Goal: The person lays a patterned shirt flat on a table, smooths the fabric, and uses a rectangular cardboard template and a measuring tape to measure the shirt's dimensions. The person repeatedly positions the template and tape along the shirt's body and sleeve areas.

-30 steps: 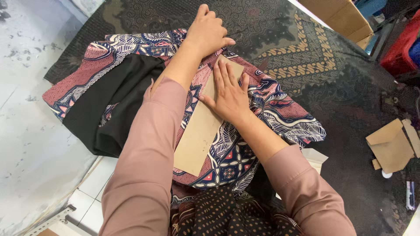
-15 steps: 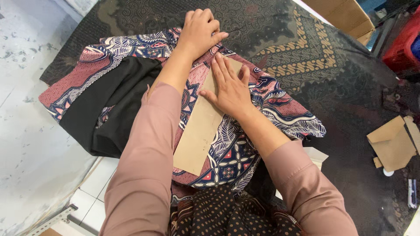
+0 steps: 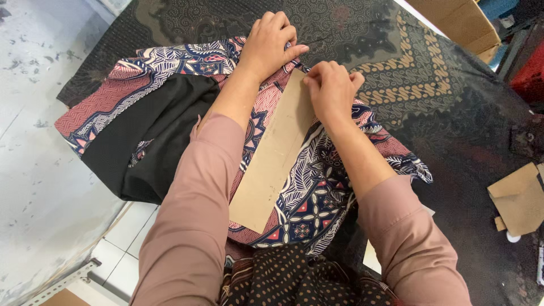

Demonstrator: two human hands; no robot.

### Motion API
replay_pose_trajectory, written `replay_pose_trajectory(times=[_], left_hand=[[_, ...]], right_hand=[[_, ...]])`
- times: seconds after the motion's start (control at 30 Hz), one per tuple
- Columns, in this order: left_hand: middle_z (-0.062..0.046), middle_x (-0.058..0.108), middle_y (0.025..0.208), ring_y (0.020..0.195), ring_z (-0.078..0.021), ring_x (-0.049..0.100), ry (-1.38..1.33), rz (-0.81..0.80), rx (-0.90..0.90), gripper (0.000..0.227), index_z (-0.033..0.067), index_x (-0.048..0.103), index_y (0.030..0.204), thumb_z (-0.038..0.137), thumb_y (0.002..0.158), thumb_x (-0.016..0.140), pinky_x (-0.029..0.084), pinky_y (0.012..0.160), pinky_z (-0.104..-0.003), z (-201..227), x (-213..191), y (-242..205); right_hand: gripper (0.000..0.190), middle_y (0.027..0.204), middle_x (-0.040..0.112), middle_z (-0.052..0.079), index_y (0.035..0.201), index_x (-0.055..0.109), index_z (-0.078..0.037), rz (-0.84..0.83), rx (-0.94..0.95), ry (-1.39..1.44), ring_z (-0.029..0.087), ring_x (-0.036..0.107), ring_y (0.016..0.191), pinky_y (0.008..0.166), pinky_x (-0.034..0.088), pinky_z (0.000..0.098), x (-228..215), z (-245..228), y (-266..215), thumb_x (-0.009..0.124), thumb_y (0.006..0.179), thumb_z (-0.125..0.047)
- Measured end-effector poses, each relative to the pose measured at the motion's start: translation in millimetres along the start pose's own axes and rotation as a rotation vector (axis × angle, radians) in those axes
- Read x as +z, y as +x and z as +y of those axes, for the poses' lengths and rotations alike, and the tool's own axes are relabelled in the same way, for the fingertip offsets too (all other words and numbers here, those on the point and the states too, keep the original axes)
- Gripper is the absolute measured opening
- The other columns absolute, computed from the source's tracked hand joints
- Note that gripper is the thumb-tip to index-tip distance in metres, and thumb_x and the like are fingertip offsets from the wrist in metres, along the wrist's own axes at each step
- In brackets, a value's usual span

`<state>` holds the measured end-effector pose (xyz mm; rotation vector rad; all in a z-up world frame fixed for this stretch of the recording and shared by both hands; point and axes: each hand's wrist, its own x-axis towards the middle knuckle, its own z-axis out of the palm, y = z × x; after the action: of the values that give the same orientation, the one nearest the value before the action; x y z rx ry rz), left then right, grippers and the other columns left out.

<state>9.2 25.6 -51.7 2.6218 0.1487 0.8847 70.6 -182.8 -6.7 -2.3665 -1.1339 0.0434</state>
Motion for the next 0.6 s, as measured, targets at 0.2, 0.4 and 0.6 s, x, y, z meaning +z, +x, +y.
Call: replay_pose_trajectory(times=[0.2, 0.4, 0.6], left_hand=[[-0.004, 0.058, 0.102, 0.105, -0.0281, 0.054, -0.007, 0.010, 0.005, 0.040, 0.0125, 0.067, 0.086, 0.049, 0.093, 0.080, 0.046, 0.090, -0.043, -4.2, 3.7, -1.0], [-0.005, 0.057, 0.102, 0.104, -0.0286, 0.054, -0.021, -0.002, -0.006, 0.042, 0.0118, 0.066, 0.086, 0.051, 0.095, 0.078, 0.046, 0.090, -0.044, -7.2, 6.6, -1.2], [-0.009, 0.063, 0.104, 0.105, -0.0339, 0.058, -0.062, 0.064, 0.034, 0.039, 0.0093, 0.066, 0.090, 0.047, 0.099, 0.075, 0.046, 0.091, -0.047, 1.4, -6.5, 2.3]], right_hand=[[0.015, 0.086, 0.074, 0.007, 0.087, 0.077, -0.010, -0.044, 0.054, 0.050, 0.025, 0.067, 0.081, 0.096, 0.026, 0.0489, -0.8, -2.0, 14.0, 0.076, 0.089, -0.025], [0.017, 0.085, 0.074, 0.004, 0.089, 0.075, -0.010, -0.013, 0.129, 0.129, 0.022, 0.067, 0.082, 0.095, 0.027, 0.0444, 8.0, -0.2, 10.6, 0.075, 0.091, -0.027], [0.013, 0.089, 0.067, 0.001, 0.090, 0.070, -0.013, 0.202, -0.091, 0.095, 0.021, 0.061, 0.093, 0.094, 0.026, 0.0438, 25.2, 10.1, 2.0, 0.076, 0.095, -0.024]])
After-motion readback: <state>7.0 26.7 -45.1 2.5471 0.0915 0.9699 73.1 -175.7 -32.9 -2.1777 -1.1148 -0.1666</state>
